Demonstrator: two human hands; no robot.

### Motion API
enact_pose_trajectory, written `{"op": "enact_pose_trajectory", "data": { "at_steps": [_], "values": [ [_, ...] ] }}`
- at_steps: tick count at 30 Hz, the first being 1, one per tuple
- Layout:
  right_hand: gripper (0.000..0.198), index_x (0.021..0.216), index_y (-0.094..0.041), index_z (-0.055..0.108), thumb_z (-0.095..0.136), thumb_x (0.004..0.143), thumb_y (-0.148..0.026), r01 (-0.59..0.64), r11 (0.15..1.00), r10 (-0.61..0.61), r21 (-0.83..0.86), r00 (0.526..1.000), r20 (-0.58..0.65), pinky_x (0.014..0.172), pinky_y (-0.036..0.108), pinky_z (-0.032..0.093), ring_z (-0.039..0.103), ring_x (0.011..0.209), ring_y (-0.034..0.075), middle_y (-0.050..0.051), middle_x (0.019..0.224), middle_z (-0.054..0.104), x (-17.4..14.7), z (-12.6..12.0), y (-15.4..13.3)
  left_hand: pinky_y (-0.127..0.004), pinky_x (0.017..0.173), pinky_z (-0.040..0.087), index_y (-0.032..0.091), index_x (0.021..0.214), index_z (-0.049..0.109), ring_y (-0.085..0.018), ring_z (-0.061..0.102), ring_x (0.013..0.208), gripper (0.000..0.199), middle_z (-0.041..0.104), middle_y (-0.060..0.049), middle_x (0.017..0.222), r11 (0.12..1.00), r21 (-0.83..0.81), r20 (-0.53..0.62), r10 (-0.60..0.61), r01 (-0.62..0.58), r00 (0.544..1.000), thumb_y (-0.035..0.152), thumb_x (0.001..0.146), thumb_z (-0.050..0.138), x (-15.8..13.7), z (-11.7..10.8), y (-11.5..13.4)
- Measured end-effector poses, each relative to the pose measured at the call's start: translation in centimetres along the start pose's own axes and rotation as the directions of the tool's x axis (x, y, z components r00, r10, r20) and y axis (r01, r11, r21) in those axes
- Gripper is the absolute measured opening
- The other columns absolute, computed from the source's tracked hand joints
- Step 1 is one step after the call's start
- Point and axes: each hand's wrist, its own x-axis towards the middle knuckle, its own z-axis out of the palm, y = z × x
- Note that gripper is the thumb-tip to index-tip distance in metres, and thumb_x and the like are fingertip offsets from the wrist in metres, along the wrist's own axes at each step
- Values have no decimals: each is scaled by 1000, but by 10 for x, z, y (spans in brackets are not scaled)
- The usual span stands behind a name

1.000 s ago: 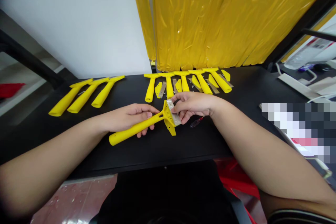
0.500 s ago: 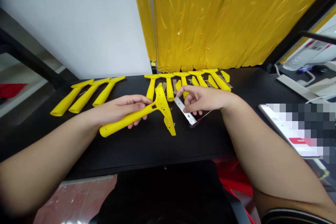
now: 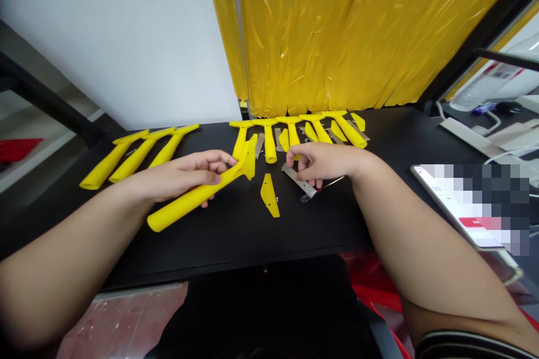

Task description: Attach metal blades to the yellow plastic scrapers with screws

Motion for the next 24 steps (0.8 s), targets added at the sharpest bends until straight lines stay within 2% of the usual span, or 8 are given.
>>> {"op": "enact_pose_trajectory", "data": {
  "at_steps": [3, 6, 11, 16, 24],
  "values": [
    [38, 115, -25, 58, 76, 81, -24, 41, 999, -41, 9, 999, 10, 61, 32, 61, 68, 65, 17, -1, 85, 69, 0, -4, 5, -27, 67, 56, 25, 124, 66, -14, 62, 76, 36, 55, 1, 93, 989, 128, -2, 69, -69, 998, 29, 88, 69, 0, -1, 0],
    [41, 117, -24, 59, 77, 80, -26, 64, 998, -64, -4, 997, -41, 62, 32, 61, 68, 67, 16, 0, 89, 71, 0, -8, 9, -27, 75, 50, 23, 123, 67, -14, 57, 83, 36, 56, 1, 94, 955, 262, 11, 140, -138, 990, 30, 88, 67, 2, -3, 0],
    [38, 116, -22, 61, 75, 82, -28, 71, 995, -77, -67, 994, -81, 60, 31, 58, 66, 63, 15, -1, 84, 68, 3, -10, 13, -28, 73, 45, 21, 126, 64, -14, 51, 78, 39, 54, 2, 90, 908, 386, 51, 157, -164, 986, 36, 90, 67, 4, -3, -2],
    [33, 113, -22, 60, 75, 84, -26, 67, 993, -74, -101, 995, -72, 57, 30, 56, 65, 59, 15, -2, 83, 69, 9, 0, 6, -28, 68, 43, 22, 127, 63, -13, 48, 73, 40, 50, 3, 87, 905, 389, 77, 157, -174, 985, 39, 91, 69, 3, 2, -3],
    [31, 111, -22, 58, 77, 87, -29, 76, 997, -78, -31, 995, -67, 54, 29, 59, 67, 54, 14, -4, 76, 70, 22, 24, -4, -29, 66, 41, 20, 127, 62, -12, 45, 69, 41, 47, 5, 83, 923, 350, 72, 143, -159, 987, 38, 91, 69, 2, 9, 0]
  ]
}}
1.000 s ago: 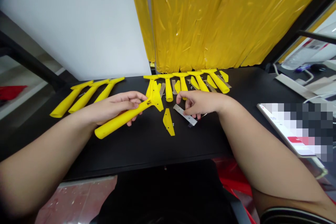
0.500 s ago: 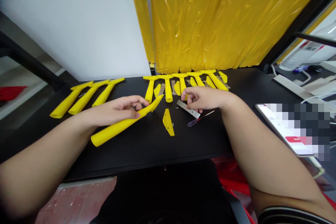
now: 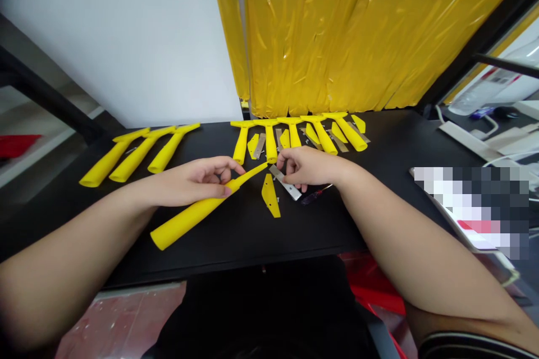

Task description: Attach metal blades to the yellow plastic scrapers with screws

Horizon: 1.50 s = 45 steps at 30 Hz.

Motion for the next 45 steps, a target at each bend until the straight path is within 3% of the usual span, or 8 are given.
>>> {"op": "enact_pose_trajectory", "data": {
  "at_steps": [10, 17, 20, 25, 29, 33, 37, 45],
  "values": [
    [27, 105, -21, 57, 75, 87, -27, 30, 999, -29, -30, 998, 48, 50, 27, 58, 71, 54, 16, -4, 73, 69, -2, 20, -14, -28, 61, 37, 21, 133, 56, -11, 41, 63, 46, 45, 7, 78, 999, 34, 7, 23, -23, 1000, 36, 92, 69, 0, 4, -3],
    [23, 104, -22, 59, 74, 89, -32, 48, 993, -42, -108, 997, 58, 45, 24, 55, 70, 53, 15, -4, 73, 69, -3, 28, -21, -28, 61, 40, 24, 133, 57, -13, 47, 64, 47, 47, 7, 74, 967, 249, -15, 53, -48, 998, 32, 88, 68, -6, 11, 6],
    [19, 102, -22, 62, 72, 90, -33, 45, 990, -36, -135, 997, 68, 45, 24, 54, 71, 55, 16, -2, 73, 70, -3, 29, -23, -30, 60, 39, 24, 128, 60, -14, 47, 60, 44, 47, 7, 71, 923, 384, -80, 68, -33, 994, 26, 85, 64, -12, 14, 15],
    [19, 102, -22, 61, 72, 90, -31, 56, 989, -48, -135, 997, 63, 48, 26, 55, 69, 53, 16, -2, 73, 69, -4, 32, -24, -31, 59, 35, 24, 116, 63, -17, 50, 58, 36, 51, 5, 66, 797, 590, -340, 104, 126, 934, 25, 81, 62, -20, 10, 21],
    [23, 109, -22, 60, 71, 92, -33, 89, 981, -79, -174, 995, 60, 52, 27, 54, 67, 55, 15, -3, 73, 67, -8, 30, -27, -34, 63, 38, 23, 109, 64, -23, 59, 68, 29, 60, -1, 73, 703, 627, -500, 32, 336, 865, 27, 81, 64, -12, -3, 12],
    [46, 120, -24, 67, 85, 82, -41, 174, 938, -171, -299, 985, 35, 65, 28, 51, 66, 73, 17, 0, 89, 68, -17, 26, -29, -36, 68, 45, 22, 106, 66, -27, 66, 82, 26, 69, -5, 85, 662, 597, -566, -52, 453, 822, 26, 80, 66, 2, -15, -5],
    [61, 130, -28, 70, 90, 76, -46, 222, 920, -214, -323, 975, 60, 76, 32, 53, 64, 91, 21, 6, 115, 64, -26, 24, -30, -40, 80, 52, 20, 107, 72, -30, 69, 93, 26, 73, -9, 99, 631, 599, -588, -70, 493, 805, 27, 81, 68, 12, -23, -19],
    [69, 137, -36, 71, 93, 72, -45, 263, 887, -242, -379, 965, 101, 82, 34, 51, 62, 93, 21, 5, 124, 59, -30, 33, -38, -43, 97, 55, 20, 106, 81, -33, 70, 106, 25, 71, -13, 117, 588, 624, -613, -41, 515, 789, 28, 87, 68, 42, -40, -35]
  ]
}}
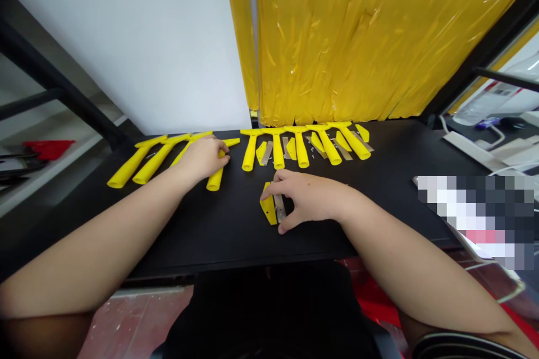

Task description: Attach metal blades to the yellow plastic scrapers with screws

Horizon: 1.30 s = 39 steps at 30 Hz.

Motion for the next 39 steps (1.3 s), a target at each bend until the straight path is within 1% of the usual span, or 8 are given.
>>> {"op": "enact_pose_trajectory", "data": {
  "at_steps": [11, 18, 22, 27, 29, 32, 36, 39],
  "values": [
    [68, 139, -36, 71, 92, 74, -43, -27, 999, 27, -21, 1000, -5, 79, 33, 52, 63, 90, 21, 6, 127, 58, 2, 6, -1, -37, 98, 53, 16, 108, 81, -29, 70, 104, 26, 69, -14, 126, 1000, -12, 20, 26, -25, 999, 23, 85, 72, 54, 9, -4],
    [64, 137, -36, 72, 91, 76, -43, -13, 1000, 12, -26, 1000, -22, 78, 34, 53, 63, 88, 20, 6, 125, 59, 5, 10, -1, -41, 100, 52, 16, 119, 77, -32, 68, 112, 33, 68, -15, 128, 998, -52, -6, 39, -40, 999, 31, 91, 69, 52, 6, -4],
    [62, 137, -35, 72, 90, 78, -42, 5, 1000, -6, -25, 999, -33, 79, 34, 53, 63, 89, 20, 6, 125, 59, 7, 13, -2, -43, 100, 54, 16, 125, 74, -32, 69, 111, 36, 68, -15, 129, 995, -80, -40, 63, -66, 997, 34, 97, 59, 44, 2, -12],
    [59, 139, -31, 71, 86, 82, -41, 23, 999, -24, -28, 999, -44, 81, 35, 54, 63, 89, 20, 7, 121, 59, 13, 17, -8, -39, 114, 47, 18, 124, 71, -28, 64, 124, 33, 68, -11, 131, 969, -122, -99, 202, -214, 974, 25, 100, 49, 11, -10, -7],
    [58, 140, -28, 71, 84, 85, -41, 51, 998, -53, -39, 997, -56, 84, 37, 54, 63, 91, 22, 8, 120, 58, 17, 20, -11, -42, 109, 50, 18, 117, 71, -27, 66, 116, 29, 71, -10, 121, 916, -216, -147, 311, -338, 939, 24, 101, 47, -13, -17, 2],
    [53, 139, -26, 70, 81, 88, -39, 113, 991, -118, -69, 989, -86, 93, 42, 55, 63, 98, 25, 9, 119, 58, 24, 27, -16, -43, 104, 53, 19, 113, 69, -26, 66, 111, 23, 70, -9, 116, 819, -323, -86, 473, -474, 877, 27, 101, 51, -57, -27, 16],
    [58, 142, -26, 63, 82, 88, -36, 211, 978, -208, 5, 971, -119, 99, 42, 55, 64, 106, 25, 8, 122, 59, 30, 32, -16, -45, 107, 53, 22, 121, 64, -28, 65, 118, 22, 68, -10, 124, 807, -387, 11, 488, -446, 873, 30, 103, 54, -108, -29, 21],
    [52, 133, -22, 64, 84, 87, -33, 272, 951, -255, 147, 959, -126, 97, 37, 58, 67, 107, 22, 8, 125, 61, 27, 26, -10, -49, 114, 50, 23, 138, 59, -31, 60, 131, 41, 64, -12, 140, 804, -400, 15, 486, -440, 874, 38, 100, 64, -130, -21, 21]
  ]
}}
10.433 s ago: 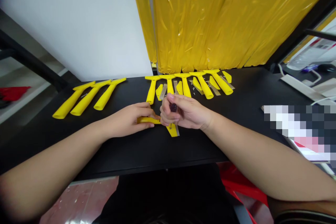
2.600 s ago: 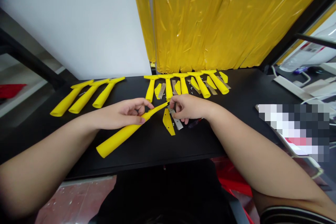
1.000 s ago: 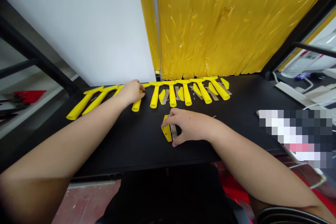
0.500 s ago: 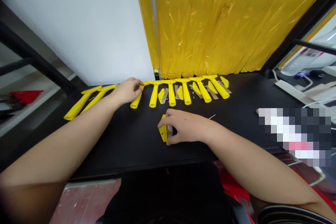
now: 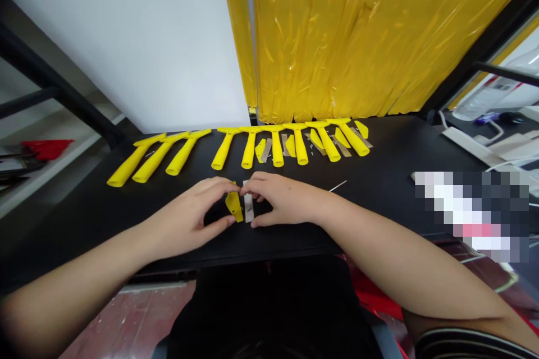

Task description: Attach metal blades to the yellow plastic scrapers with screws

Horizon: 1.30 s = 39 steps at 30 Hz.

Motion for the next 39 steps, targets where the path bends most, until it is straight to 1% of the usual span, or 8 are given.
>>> {"op": "enact_pose_trajectory", "data": {
  "at_steps": [2, 3, 6, 9, 17, 30, 36, 39],
  "values": [
    [39, 122, -21, 67, 82, 87, -30, 2, 1000, -2, 11, 1000, -22, 95, 36, 59, 68, 105, 20, 7, 121, 64, -5, -9, 4, -51, 120, 46, 25, 150, 53, -33, 53, 143, 56, 57, -12, 153, 999, 26, 8, 43, -44, 999, 41, 99, 67, -6, 10, 2],
    [33, 117, -20, 68, 81, 88, -30, -11, 1000, 10, -14, 999, -43, 93, 36, 59, 68, 102, 20, 7, 117, 65, -7, -14, 7, -52, 122, 45, 27, 154, 51, -33, 50, 147, 56, 54, -12, 158, 997, 51, 23, 65, -66, 998, 41, 101, 65, -7, 15, 2],
    [27, 111, -20, 69, 80, 89, -32, -79, 994, 71, -78, 992, -101, 85, 35, 60, 67, 93, 19, 6, 106, 68, -14, -27, 13, -50, 122, 45, 26, 151, 58, -31, 52, 146, 44, 59, -11, 154, 979, 153, 54, 127, -134, 990, 34, 108, 54, -5, 27, 2],
    [29, 112, -20, 70, 80, 90, -36, -117, 989, 110, -85, 990, -89, 83, 35, 60, 66, 90, 19, 5, 103, 68, -17, -32, 18, -48, 122, 47, 21, 145, 65, -30, 56, 142, 40, 63, -12, 149, 960, 221, 49, 166, -173, 985, 31, 109, 51, 0, 31, -2],
    [32, 114, -19, 71, 79, 89, -36, -135, 986, 132, -93, 990, -45, 83, 34, 60, 67, 90, 18, 6, 106, 69, -16, -30, 17, -46, 118, 52, 22, 139, 68, -29, 62, 137, 36, 67, -12, 143, 954, 273, 27, 125, -128, 992, 33, 109, 52, 7, 23, -20],
    [33, 116, -19, 70, 79, 89, -37, -153, 984, 151, -94, 988, -28, 83, 35, 59, 66, 90, 19, 6, 107, 69, -17, -33, 15, -44, 105, 58, 20, 136, 68, -28, 70, 122, 36, 68, -11, 139, 901, 426, 64, 62, -83, 996, 32, 111, 46, 27, 17, -31],
    [33, 116, -19, 70, 79, 89, -37, -150, 985, 149, -87, 989, -26, 82, 35, 59, 66, 90, 19, 6, 106, 69, -18, -33, 16, -47, 114, 50, 18, 128, 69, -28, 71, 117, 30, 74, -11, 127, 872, 469, 54, 132, -141, 990, 30, 110, 48, 34, 12, -40],
    [34, 117, -20, 70, 79, 89, -37, -148, 985, 146, -89, 989, -28, 83, 35, 58, 65, 91, 19, 6, 107, 69, -18, -34, 17, -50, 117, 44, 18, 122, 68, -28, 71, 117, 25, 75, -10, 119, 865, 488, 10, 127, -115, 992, 33, 108, 55, 35, 10, -44]
  ]
}}
